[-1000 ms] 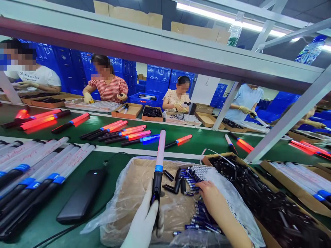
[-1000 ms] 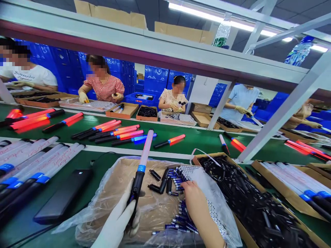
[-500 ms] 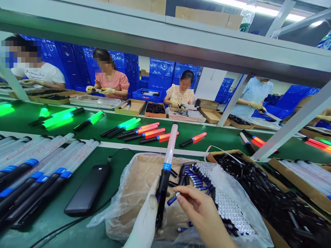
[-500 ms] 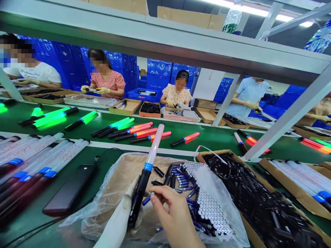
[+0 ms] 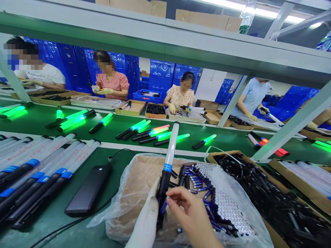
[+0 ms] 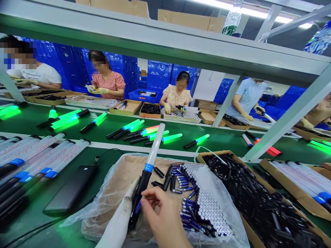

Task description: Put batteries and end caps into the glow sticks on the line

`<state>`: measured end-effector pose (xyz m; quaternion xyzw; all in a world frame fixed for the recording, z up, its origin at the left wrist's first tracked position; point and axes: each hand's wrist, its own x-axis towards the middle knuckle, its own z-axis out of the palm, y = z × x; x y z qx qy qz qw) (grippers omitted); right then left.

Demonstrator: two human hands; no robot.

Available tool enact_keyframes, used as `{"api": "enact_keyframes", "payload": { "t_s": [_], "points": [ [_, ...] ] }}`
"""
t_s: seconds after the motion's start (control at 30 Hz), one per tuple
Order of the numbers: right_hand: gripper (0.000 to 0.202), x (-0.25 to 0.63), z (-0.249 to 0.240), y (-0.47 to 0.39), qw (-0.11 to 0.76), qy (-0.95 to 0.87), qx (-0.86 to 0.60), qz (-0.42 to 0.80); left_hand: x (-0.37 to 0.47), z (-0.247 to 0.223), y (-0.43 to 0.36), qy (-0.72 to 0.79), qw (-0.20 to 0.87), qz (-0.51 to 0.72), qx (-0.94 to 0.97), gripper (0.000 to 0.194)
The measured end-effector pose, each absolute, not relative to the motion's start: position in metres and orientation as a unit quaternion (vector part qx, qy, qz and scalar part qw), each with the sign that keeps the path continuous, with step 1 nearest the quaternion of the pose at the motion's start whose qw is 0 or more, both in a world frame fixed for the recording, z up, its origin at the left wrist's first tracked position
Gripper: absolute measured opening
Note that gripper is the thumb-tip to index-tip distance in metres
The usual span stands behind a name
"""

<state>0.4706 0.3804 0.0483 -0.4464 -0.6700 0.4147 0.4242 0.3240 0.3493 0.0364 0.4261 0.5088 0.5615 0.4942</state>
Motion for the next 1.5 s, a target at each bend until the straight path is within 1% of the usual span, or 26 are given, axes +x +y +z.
{"api": "enact_keyframes", "payload": {
  "t_s": [0.13,0.2,0.27,0.33,0.37,0.4,0.43,0.47,0.53,0.57,0.6,0.63,0.67,0.7,0.73,0.77,0.83,0.87,0.97,1.03,1.1,1.2,1.27,1.37,1.5],
  "points": [
    [0.015,0.446,0.032,0.375,0.474,-0.695,-0.445,0.307,0.325,0.029,0.354,0.519,0.484,0.554,0.435,0.06],
    [0.015,0.442,0.024,0.374,0.496,-0.678,-0.449,0.304,0.327,0.025,0.353,0.537,0.491,0.532,0.433,0.069],
    [0.022,0.451,0.02,0.376,0.511,-0.647,-0.466,0.321,0.329,0.023,0.352,0.545,0.54,0.488,0.416,0.074],
    [0.03,0.475,0.022,0.383,0.499,-0.628,-0.5,0.327,0.33,0.024,0.352,0.517,0.611,0.46,0.386,0.074],
    [0.031,0.491,0.025,0.388,0.467,-0.634,-0.524,0.324,0.33,0.025,0.353,0.497,0.638,0.459,0.368,0.073],
    [0.029,0.508,0.028,0.393,0.414,-0.653,-0.552,0.312,0.329,0.026,0.354,0.476,0.656,0.468,0.351,0.072],
    [0.025,0.525,0.032,0.397,0.34,-0.681,-0.58,0.289,0.328,0.027,0.357,0.457,0.668,0.479,0.34,0.074],
    [0.021,0.54,0.035,0.401,0.257,-0.709,-0.606,0.254,0.327,0.028,0.359,0.446,0.678,0.48,0.333,0.083],
    [0.025,0.563,0.04,0.406,0.095,-0.747,-0.635,0.173,0.326,0.03,0.364,0.437,0.706,0.454,0.324,0.106],
    [0.027,0.57,0.041,0.406,0.032,-0.757,-0.638,0.139,0.325,0.03,0.365,0.437,0.717,0.433,0.327,0.113],
    [0.026,0.574,0.041,0.406,-0.012,-0.764,-0.635,0.114,0.325,0.03,0.366,0.44,0.72,0.422,0.331,0.113],
    [0.025,0.576,0.041,0.405,-0.033,-0.768,-0.631,0.102,0.326,0.03,0.365,0.444,0.719,0.418,0.334,0.109],
    [0.025,0.577,0.04,0.404,-0.025,-0.77,-0.629,0.1,0.326,0.029,0.365,0.445,0.715,0.425,0.332,0.099],
    [0.024,0.575,0.039,0.402,0.009,-0.771,-0.628,0.108,0.328,0.028,0.363,0.444,0.712,0.435,0.327,0.087],
    [0.023,0.573,0.039,0.4,0.062,-0.768,-0.625,0.126,0.329,0.027,0.362,0.44,0.711,0.444,0.322,0.078],
    [0.02,0.569,0.039,0.398,0.129,-0.759,-0.62,0.15,0.33,0.025,0.361,0.44,0.711,0.449,0.314,0.074],
    [0.012,0.556,0.04,0.393,0.269,-0.73,-0.593,0.208,0.33,0.025,0.36,0.445,0.711,0.449,0.309,0.071],
    [0.012,0.547,0.04,0.39,0.326,-0.717,-0.571,0.232,0.33,0.025,0.36,0.446,0.705,0.454,0.313,0.065],
    [0.012,0.511,0.038,0.386,0.45,-0.697,-0.5,0.247,0.326,0.029,0.36,0.444,0.685,0.475,0.329,0.041],
    [0.008,0.488,0.034,0.387,0.497,-0.704,-0.457,0.221,0.324,0.032,0.359,0.444,0.672,0.487,0.337,0.034],
    [0.006,0.471,0.03,0.39,0.516,-0.734,-0.409,0.164,0.323,0.033,0.357,0.446,0.66,0.498,0.343,0.033],
    [0.011,0.462,0.028,0.39,0.518,-0.778,-0.352,0.046,0.323,0.033,0.356,0.45,0.642,0.515,0.346,0.034],
    [0.011,0.463,0.03,0.386,0.528,-0.775,-0.346,0.027,0.324,0.032,0.355,0.452,0.635,0.522,0.345,0.034],
    [0.009,0.468,0.03,0.38,0.521,-0.762,-0.366,0.114,0.324,0.03,0.355,0.453,0.638,0.518,0.345,0.033],
    [0.014,0.471,0.023,0.379,0.468,-0.733,-0.421,0.258,0.325,0.029,0.355,0.457,0.649,0.504,0.34,0.03]
  ]
}}
